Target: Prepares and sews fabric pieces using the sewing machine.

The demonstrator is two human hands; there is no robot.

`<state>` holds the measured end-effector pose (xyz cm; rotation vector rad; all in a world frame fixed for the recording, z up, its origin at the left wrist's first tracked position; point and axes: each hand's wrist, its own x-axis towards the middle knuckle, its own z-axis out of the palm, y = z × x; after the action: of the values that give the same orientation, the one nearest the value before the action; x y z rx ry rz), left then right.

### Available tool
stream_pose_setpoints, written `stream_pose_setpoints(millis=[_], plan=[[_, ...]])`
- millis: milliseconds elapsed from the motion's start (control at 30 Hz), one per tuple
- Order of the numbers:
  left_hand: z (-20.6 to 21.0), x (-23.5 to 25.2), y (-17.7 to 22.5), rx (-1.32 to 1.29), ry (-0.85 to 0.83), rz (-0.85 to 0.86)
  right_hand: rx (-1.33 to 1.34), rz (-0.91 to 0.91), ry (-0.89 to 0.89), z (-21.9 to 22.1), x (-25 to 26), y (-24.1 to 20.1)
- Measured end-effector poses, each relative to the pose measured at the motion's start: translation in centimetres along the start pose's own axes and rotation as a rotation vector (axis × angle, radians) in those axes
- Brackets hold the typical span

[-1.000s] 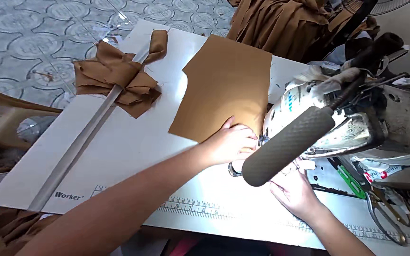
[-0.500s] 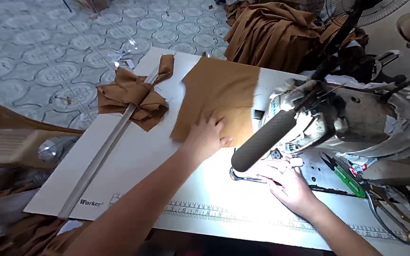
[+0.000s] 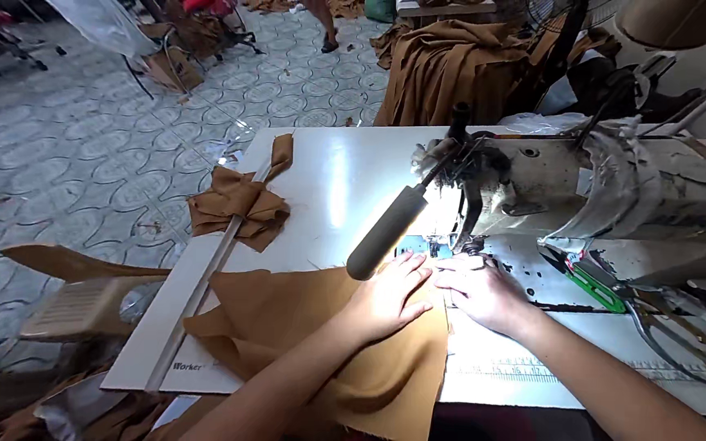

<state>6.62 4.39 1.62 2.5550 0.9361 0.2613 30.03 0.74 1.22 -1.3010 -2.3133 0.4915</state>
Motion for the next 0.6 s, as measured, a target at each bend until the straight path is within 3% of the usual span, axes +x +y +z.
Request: stream_pose_setpoints(millis=[133, 333, 600], plan=[[0.6, -0.9, -0.7, 0.041, 0.061, 0.097, 0.0, -0.074, -0.006, -0.1, 0.1, -0.2], [-0.3, 0.5, -2.5, -0.036, 0.03, 0.207, -0.032, -0.043, 0.059, 0.4, 0.3, -0.2], [-0.4, 1.0, -2.9, -0.038, 0.038, 0.233, -0.018, 0.022, 0.018, 0.3, 0.3, -0.4]])
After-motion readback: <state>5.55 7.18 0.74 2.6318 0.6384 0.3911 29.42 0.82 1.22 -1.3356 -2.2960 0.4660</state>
